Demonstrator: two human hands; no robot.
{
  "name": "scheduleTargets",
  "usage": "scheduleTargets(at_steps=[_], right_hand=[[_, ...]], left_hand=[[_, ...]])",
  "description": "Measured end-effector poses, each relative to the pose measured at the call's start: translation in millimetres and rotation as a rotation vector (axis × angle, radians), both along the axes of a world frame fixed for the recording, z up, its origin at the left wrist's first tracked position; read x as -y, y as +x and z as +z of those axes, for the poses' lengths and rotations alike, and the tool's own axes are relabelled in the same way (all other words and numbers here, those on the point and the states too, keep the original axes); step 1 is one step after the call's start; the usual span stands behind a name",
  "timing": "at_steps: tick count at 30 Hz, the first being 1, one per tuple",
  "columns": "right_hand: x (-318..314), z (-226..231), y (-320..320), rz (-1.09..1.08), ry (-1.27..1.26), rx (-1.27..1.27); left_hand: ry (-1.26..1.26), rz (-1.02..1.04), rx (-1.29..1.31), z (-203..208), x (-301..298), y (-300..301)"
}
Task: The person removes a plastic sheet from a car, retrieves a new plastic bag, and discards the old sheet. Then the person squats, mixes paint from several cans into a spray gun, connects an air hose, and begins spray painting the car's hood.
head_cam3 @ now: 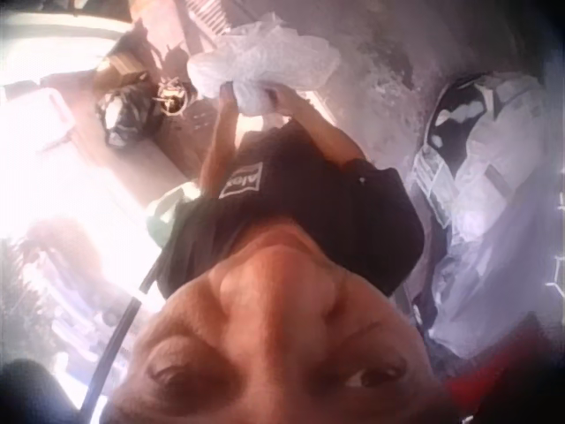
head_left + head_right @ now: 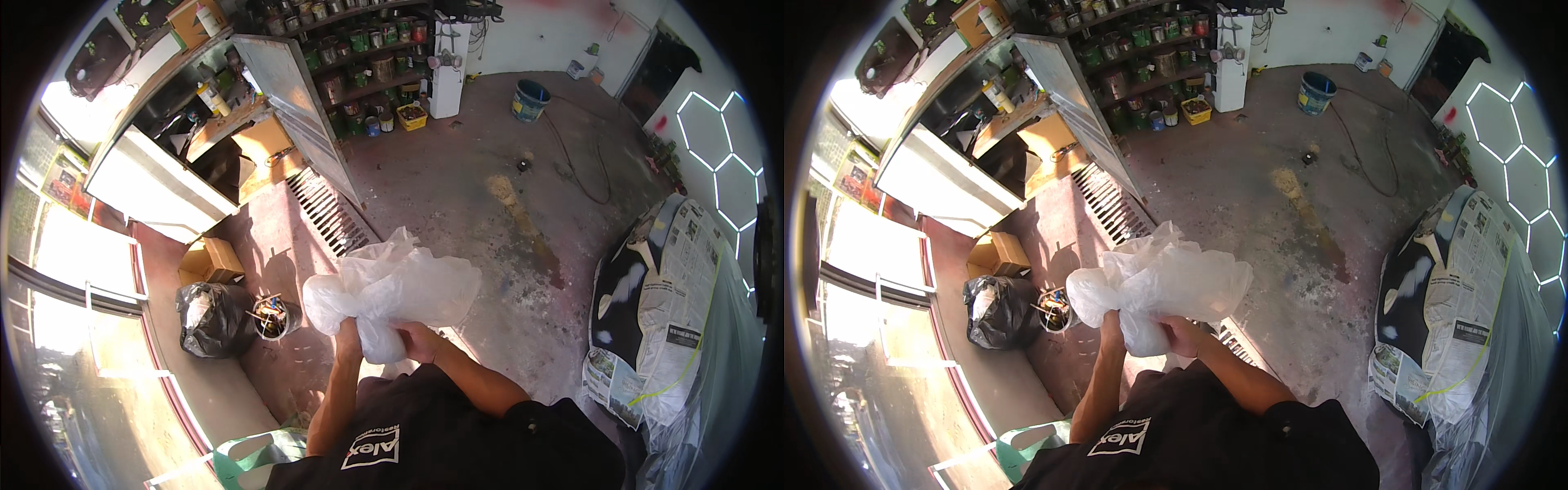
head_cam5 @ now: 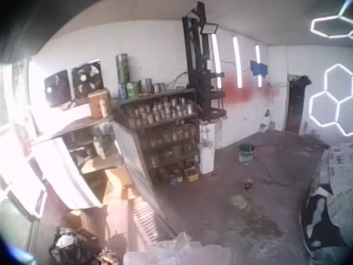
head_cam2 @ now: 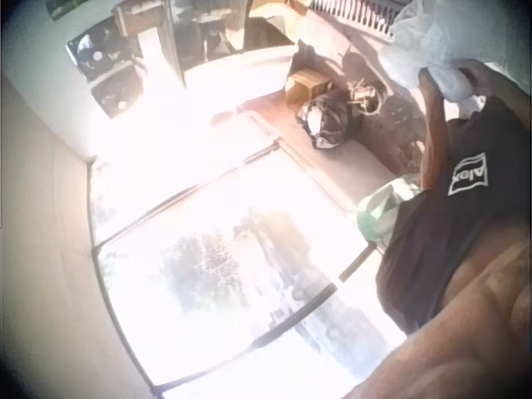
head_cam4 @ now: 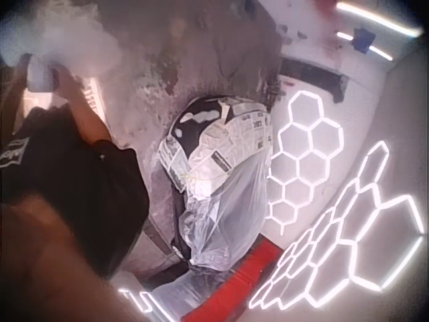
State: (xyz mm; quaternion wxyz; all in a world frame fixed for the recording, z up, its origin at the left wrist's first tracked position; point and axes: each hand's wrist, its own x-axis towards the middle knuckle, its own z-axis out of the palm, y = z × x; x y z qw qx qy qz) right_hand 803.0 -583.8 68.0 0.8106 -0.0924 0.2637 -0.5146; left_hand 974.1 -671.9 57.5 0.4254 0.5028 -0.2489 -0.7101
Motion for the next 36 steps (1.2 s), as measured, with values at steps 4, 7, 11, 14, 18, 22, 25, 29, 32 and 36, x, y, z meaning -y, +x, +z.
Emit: scheduleTargets(at_steps=[4, 7, 11, 14, 18, 22, 25, 29, 32, 36], right_hand=[[-7.0, 19.2, -17.4, -0.114, 0.177, -0.245], [16.7, 16.9, 11.9, -0.084, 0.024, -0.26], [57.7, 7.5, 84.1, 0.135, -0.039, -0.272], [69.1, 5.2, 144.6, 0.342, -0.035, -0.236], [94.5, 3.2, 222.5, 0.526, -0.075, -0.301], [131.6, 6.9, 279.2, 0.64, -0.096, -0.38], [160.9, 3.8, 320.4, 0.72, -0.078, -0.417], [182.5, -19.8, 383.5, 0.87, -0.037, -0.453], [209.9, -49.6, 417.6, 0.955, 0.003, -0.477], [256.1, -90.0, 479.1, 1.092, 0.029, -0.463]], left_hand=[[-0.051, 0.02, -0.144, 21.3, 15.2, 67.2], [-0.148, -0.204, 0.052, -19.0, 12.5, 128.0], [-0.58, -0.459, 0.615, -18.0, -38.2, 132.1], [-0.293, -0.279, 0.188, -15.6, -74.0, 189.2], [0.124, 0.125, -0.621, -7.4, -86.1, 250.1], [-0.28, 0.234, -0.205, 19.3, -121.4, 286.9], [-0.327, 0.19, 0.348, 8.5, -104.9, 298.4], [-0.455, 0.502, 0.44, -48.9, -65.5, 333.4], [-0.361, 0.633, 0.325, -54.0, -33.9, 385.2], [-0.231, 0.744, 0.263, -72.2, -2.0, 453.5]])
